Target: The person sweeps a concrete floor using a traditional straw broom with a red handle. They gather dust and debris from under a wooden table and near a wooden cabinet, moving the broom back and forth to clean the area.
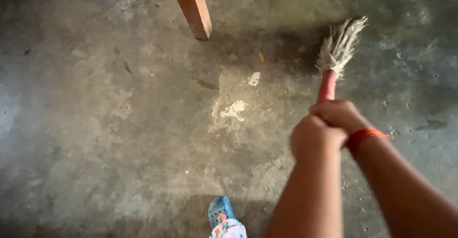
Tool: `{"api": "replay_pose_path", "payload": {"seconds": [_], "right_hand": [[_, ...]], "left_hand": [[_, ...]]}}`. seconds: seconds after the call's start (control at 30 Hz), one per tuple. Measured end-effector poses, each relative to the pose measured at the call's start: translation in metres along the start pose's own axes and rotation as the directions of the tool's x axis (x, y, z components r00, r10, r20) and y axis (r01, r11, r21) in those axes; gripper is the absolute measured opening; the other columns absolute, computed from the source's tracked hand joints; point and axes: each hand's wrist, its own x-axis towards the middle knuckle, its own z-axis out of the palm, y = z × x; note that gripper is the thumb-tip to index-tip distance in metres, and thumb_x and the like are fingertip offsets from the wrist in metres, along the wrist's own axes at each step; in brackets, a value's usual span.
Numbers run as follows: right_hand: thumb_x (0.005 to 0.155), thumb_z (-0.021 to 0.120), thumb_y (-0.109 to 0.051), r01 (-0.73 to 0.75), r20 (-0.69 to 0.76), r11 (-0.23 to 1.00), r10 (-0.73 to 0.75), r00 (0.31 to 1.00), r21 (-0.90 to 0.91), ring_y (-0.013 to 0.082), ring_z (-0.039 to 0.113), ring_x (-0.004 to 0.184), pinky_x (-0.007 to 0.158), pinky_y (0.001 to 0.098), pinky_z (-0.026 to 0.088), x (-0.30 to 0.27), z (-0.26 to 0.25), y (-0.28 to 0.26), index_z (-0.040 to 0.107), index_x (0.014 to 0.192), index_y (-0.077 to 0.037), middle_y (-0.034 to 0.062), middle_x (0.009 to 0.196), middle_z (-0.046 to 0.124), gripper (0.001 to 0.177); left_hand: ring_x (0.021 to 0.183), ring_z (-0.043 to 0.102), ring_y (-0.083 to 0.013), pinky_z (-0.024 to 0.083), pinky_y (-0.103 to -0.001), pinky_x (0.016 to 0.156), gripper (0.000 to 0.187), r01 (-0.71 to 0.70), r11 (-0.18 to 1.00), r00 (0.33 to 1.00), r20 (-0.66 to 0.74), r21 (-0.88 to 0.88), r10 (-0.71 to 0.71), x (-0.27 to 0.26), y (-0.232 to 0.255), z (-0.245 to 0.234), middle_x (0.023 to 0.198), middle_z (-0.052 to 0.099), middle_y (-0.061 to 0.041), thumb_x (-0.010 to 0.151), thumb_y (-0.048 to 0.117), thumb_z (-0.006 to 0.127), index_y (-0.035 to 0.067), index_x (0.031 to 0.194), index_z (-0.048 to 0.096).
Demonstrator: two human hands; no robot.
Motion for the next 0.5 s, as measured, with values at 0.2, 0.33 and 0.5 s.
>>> {"api": "replay_pose_path", "payload": {"seconds": [0.2, 0.33, 0.5], "right_hand": [[0.071, 0.076, -0.017, 0.057, 0.069, 0.988, -0.068, 0.995, 0.143, 0.0237, 0.07, 0.072, 0.062, 0.0386, 0.057, -0.022, 0.093, -0.036, 0.07, 0.103, 0.007, 0.0161, 0.084, 0.074, 0.04], [0.069, 0.075, -0.014, 0.104, 0.206, 0.985, -0.131, 0.97, 0.14, 0.0247, 0.067, 0.068, 0.059, 0.04, 0.055, -0.041, 0.128, -0.065, 0.067, 0.102, 0.005, 0.0159, 0.081, 0.071, 0.039], [0.067, 0.077, -0.016, 0.247, 0.29, 0.958, -0.28, 0.915, 0.147, 0.0191, 0.068, 0.077, 0.068, 0.0362, 0.056, -0.058, 0.128, -0.083, 0.068, 0.109, 0.002, 0.013, 0.088, 0.073, 0.046]], "left_hand": [[0.099, 0.076, -0.0294, 0.06, -0.038, 0.086, 0.038, 0.071, 0.997, 0.99, -0.119, -0.016, -0.072, -0.003, -0.043, -0.046, 0.104, 0.076, -0.016, 0.075, 0.02, 0.074, 0.007, 0.111, 0.074], [0.099, 0.076, -0.0296, 0.06, -0.039, 0.086, 0.037, 0.107, 0.992, 0.979, -0.166, -0.071, -0.118, -0.018, -0.065, -0.071, 0.103, 0.076, -0.016, 0.075, 0.019, 0.072, 0.007, 0.11, 0.074], [0.099, 0.076, -0.03, 0.06, -0.039, 0.086, 0.036, 0.128, 0.978, 0.97, -0.183, -0.162, -0.157, -0.042, -0.07, -0.079, 0.103, 0.076, -0.016, 0.075, 0.017, 0.071, 0.007, 0.109, 0.074]]}}
